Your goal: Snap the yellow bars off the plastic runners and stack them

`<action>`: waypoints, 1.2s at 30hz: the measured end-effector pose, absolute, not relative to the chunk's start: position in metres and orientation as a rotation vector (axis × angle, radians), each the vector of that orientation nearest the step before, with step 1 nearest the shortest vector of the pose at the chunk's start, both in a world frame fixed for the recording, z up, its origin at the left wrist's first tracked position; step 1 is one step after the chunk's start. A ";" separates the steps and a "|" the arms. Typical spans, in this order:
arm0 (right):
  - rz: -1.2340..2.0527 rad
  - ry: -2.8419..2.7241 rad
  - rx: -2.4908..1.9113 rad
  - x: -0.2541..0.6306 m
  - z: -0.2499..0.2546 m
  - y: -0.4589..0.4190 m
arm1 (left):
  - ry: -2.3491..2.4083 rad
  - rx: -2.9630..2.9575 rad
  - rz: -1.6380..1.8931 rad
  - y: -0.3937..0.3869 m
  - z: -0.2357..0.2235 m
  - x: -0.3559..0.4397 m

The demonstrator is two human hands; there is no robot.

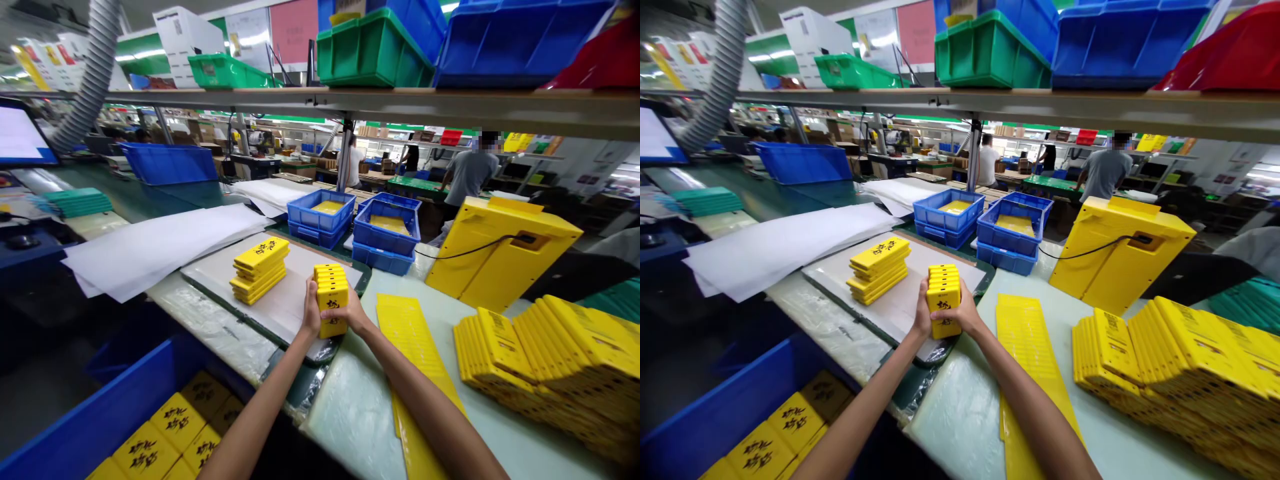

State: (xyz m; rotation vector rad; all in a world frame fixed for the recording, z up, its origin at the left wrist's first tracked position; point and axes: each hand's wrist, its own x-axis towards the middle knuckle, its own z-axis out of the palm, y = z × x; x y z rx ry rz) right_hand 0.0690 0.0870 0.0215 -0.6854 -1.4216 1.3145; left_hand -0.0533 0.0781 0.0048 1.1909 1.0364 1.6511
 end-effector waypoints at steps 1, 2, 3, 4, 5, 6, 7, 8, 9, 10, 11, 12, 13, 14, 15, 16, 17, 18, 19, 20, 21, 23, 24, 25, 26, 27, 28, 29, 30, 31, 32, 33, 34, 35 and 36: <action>1.273 -1.428 -0.693 0.071 0.021 0.082 | 1.000 1.214 1.650 0.072 0.005 -0.054; 1.231 -1.437 -0.702 0.073 0.020 0.077 | 0.967 1.243 1.640 0.065 0.005 -0.054; 1.188 -1.449 -0.713 0.075 0.018 0.072 | 0.941 1.276 1.620 0.060 0.006 -0.055; 1.145 -1.463 -0.725 0.076 0.017 0.068 | 0.923 1.310 1.590 0.055 0.008 -0.057; 1.104 -1.478 -0.741 0.076 0.015 0.064 | 0.908 1.337 1.554 0.052 0.009 -0.058; 1.065 -1.492 -0.760 0.076 0.013 0.060 | 0.892 1.356 1.516 0.050 0.012 -0.059; 1.031 -1.502 -0.781 0.076 0.012 0.057 | 0.872 1.365 1.478 0.049 0.014 -0.061; 1.004 -1.510 -0.800 0.077 0.012 0.053 | 0.848 1.368 1.438 0.050 0.016 -0.063; 0.980 -1.520 -0.814 0.080 0.012 0.050 | 0.821 1.367 1.397 0.051 0.018 -0.065; 0.978 -1.534 -0.814 0.085 0.014 0.047 | 0.797 1.364 1.355 0.053 0.020 -0.068; 1.029 -1.556 -0.796 0.092 0.016 0.046 | 0.776 1.361 1.313 0.055 0.022 -0.072; 1.134 -1.588 -0.764 0.102 0.020 0.047 | 0.759 1.359 1.269 0.057 0.024 -0.075; 1.270 -1.621 -0.724 0.115 0.025 0.051 | 0.742 1.358 1.224 0.059 0.025 -0.079; 1.454 -1.653 -0.676 0.128 0.030 0.057 | 0.727 1.358 1.178 0.061 0.027 -0.083; 1.596 -1.682 -0.641 0.142 0.036 0.067 | 0.714 1.359 1.135 0.062 0.027 -0.086; 1.670 -1.704 -0.626 0.153 0.042 0.079 | 0.702 1.361 1.096 0.064 0.028 -0.088; 1.720 -1.722 -0.603 0.162 0.047 0.094 | 0.692 1.365 1.064 0.065 0.029 -0.089; 1.741 -1.723 -0.575 0.167 0.052 0.109 | 0.684 1.373 1.039 0.067 0.030 -0.089; 1.757 -1.711 -0.532 0.167 0.056 0.124 | 0.679 1.384 1.018 0.069 0.031 -0.089; 1.790 -1.705 -0.481 0.164 0.059 0.138 | 0.678 1.397 1.001 0.071 0.033 -0.089; 1.836 -1.706 -0.430 0.158 0.061 0.149 | 0.682 1.413 0.988 0.073 0.035 -0.090; 1.966 -1.737 -0.339 0.142 0.061 0.162 | 0.712 1.451 0.971 0.075 0.040 -0.095; 2.026 -1.752 -0.306 0.135 0.059 0.165 | 0.747 1.475 0.976 0.075 0.042 -0.099; 2.069 -1.758 -0.281 0.129 0.056 0.165 | 0.803 1.498 1.000 0.073 0.044 -0.103; 2.095 -1.755 -0.266 0.124 0.053 0.164 | 0.883 1.515 1.048 0.068 0.044 -0.107; 2.106 -1.745 -0.259 0.122 0.050 0.162 | 0.983 1.523 1.112 0.060 0.044 -0.110; 2.108 -1.732 -0.261 0.122 0.046 0.159 | 1.091 1.515 1.187 0.049 0.041 -0.109; 2.103 -1.721 -0.270 0.122 0.043 0.156 | 1.200 1.498 1.271 0.036 0.037 -0.105; 2.093 -1.713 -0.286 0.123 0.039 0.152 | 1.290 1.479 1.342 0.022 0.032 -0.097; 2.076 -1.704 -0.307 0.125 0.036 0.148 | 1.357 1.465 1.406 0.006 0.025 -0.085; 2.052 -1.693 -0.331 0.127 0.034 0.144 | 1.414 1.488 1.479 -0.008 0.017 -0.070; 2.022 -1.682 -0.359 0.128 0.032 0.139 | 1.459 1.533 1.544 -0.019 0.010 -0.054; 1.987 -1.670 -0.387 0.129 0.030 0.134 | 1.487 1.599 1.568 -0.028 0.003 -0.038; 1.948 -1.656 -0.415 0.130 0.028 0.129 | 1.520 1.657 1.594 -0.032 -0.003 -0.024; 1.905 -1.639 -0.440 0.130 0.027 0.124 | 1.578 1.656 1.650 -0.031 -0.007 -0.014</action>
